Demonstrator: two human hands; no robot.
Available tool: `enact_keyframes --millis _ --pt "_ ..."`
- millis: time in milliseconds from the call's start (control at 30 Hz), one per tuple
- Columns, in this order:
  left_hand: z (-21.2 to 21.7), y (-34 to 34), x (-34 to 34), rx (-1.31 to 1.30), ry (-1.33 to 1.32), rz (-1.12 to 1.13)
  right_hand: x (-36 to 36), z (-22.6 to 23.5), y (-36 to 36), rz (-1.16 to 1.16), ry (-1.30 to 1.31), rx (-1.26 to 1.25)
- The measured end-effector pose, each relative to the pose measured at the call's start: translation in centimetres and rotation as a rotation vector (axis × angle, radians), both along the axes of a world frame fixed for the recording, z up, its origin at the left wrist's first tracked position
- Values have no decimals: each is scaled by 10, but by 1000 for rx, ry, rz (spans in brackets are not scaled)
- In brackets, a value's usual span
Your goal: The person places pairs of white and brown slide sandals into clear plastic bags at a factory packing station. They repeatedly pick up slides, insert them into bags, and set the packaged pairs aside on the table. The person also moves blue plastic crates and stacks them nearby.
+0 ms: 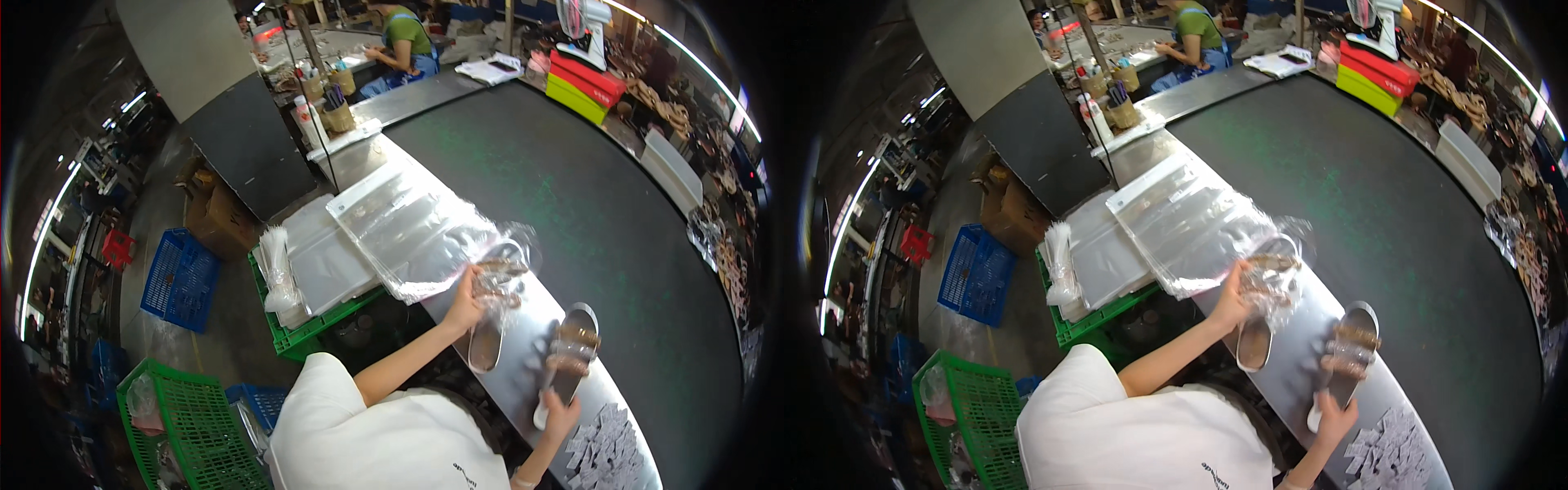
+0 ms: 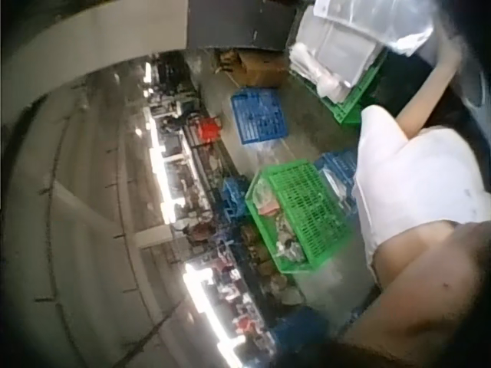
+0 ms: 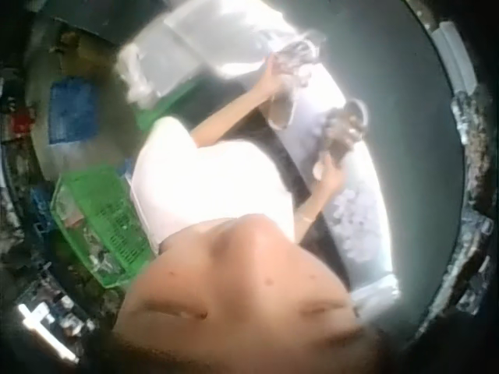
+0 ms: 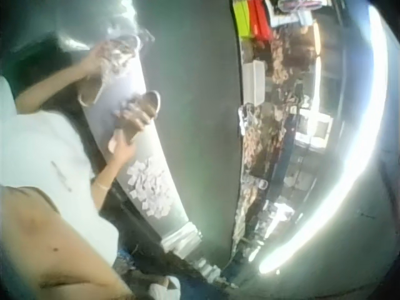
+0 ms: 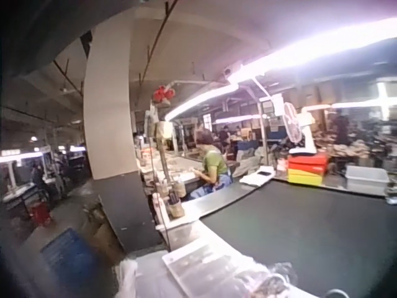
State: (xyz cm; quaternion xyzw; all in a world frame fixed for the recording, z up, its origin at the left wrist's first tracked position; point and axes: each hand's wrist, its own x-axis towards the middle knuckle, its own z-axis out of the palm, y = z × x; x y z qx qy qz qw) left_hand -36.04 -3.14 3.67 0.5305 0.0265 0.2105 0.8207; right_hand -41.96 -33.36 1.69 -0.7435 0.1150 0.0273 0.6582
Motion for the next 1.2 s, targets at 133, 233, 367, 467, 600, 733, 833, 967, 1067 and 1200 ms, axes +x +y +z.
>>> enact_keyframes --millis 133,233,367,467,600,733,833,967,1067,1200 --pt "-24 6 5 465 99 296 26 37 61 77 -18 543" --pt "-7 -19 8 247 48 297 43 73 117 292 -39 384" --pt "38 -15 4 -123 37 31 76 48 150 372 -193 54" --pt "48 42 0 145 -18 -169 82 77 165 383 -263 317" --pt "53 125 21 844 41 273 78 98 164 496 -324 400" --pt "-4 177 38 1105 237 81 85 83 171 715 -132 379" --pt "-36 169 36 1411 -79 208 89 61 171 818 -81 -792" --pt "-53 182 42 893 153 147 84 51 171 772 64 -478" --pt "-13 178 45 805 290 227 84 38 163 667 44 -219" --pt "20 182 38 1148 -35 330 70 66 178 818 314 131"
